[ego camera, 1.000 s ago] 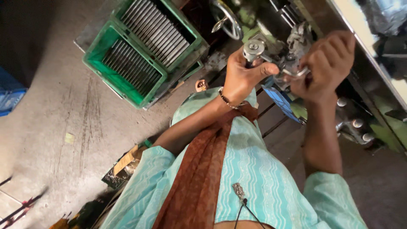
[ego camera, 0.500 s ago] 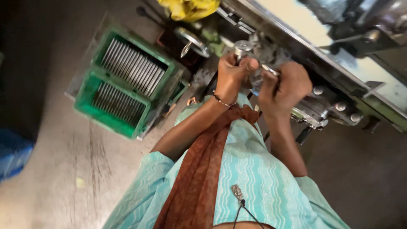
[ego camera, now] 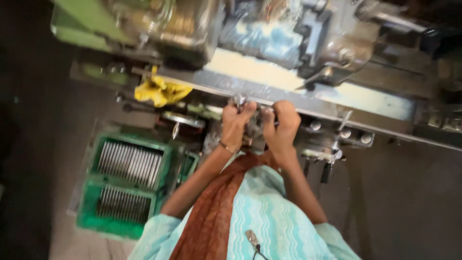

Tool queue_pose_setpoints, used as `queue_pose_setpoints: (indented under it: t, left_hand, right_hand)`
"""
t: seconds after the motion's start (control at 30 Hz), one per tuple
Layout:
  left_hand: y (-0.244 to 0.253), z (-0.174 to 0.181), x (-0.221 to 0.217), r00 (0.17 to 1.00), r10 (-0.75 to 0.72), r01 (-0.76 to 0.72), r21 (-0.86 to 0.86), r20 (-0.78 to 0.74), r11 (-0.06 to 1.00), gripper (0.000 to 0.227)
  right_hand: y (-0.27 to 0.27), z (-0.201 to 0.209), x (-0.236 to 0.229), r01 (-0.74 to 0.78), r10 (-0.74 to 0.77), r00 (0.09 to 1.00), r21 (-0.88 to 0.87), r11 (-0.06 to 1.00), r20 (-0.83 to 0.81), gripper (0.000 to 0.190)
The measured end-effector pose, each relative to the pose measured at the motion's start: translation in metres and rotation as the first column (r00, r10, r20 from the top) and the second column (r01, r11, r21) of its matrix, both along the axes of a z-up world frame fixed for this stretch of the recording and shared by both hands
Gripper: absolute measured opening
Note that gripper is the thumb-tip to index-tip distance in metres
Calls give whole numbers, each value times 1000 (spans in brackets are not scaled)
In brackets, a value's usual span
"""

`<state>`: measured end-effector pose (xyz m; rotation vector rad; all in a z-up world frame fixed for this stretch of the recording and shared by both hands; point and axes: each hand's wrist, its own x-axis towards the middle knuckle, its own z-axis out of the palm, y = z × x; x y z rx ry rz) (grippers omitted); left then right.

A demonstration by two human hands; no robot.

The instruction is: The person repeatedly picks up small cylindrical metal pieces from a green bin, places them into a press machine, and operates the lever to process them. After each cycle, the processed piece is returned to the bin. The task continues in a repetitive loop throughout the clip.

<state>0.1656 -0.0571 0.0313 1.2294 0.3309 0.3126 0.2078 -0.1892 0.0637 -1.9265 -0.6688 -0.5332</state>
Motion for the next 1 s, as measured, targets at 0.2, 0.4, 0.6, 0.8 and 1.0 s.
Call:
queue_pose_setpoints:
  t: [0.2,0.4,0.6,0.8,1.0]
  left_hand:
    - [11,5,25,932,-249,186,-240,-263,953,37]
    - [17,4,47,925,-262,253,-71,-275,965,40]
    - [22,8,60,916,-274,273,-45,-294,961,42]
    - [23,10,70,911,-268,292,30,-312,956,41]
    - [19,5,77,907,-268,274,-27,-325,961,46]
  right_hand:
    - [-4,-16,14,69,-61,982,40,997,-178,18]
    - [0,-27,29,77,-46,969,121,990,-244,19]
    - [3,-32,43,34,-12,984,121,992,-180,22]
    - [2,-35,51,20,-3,982,88,996,-190,21]
    - [-6,-33,60,-12,16,992,34,999,-128,19]
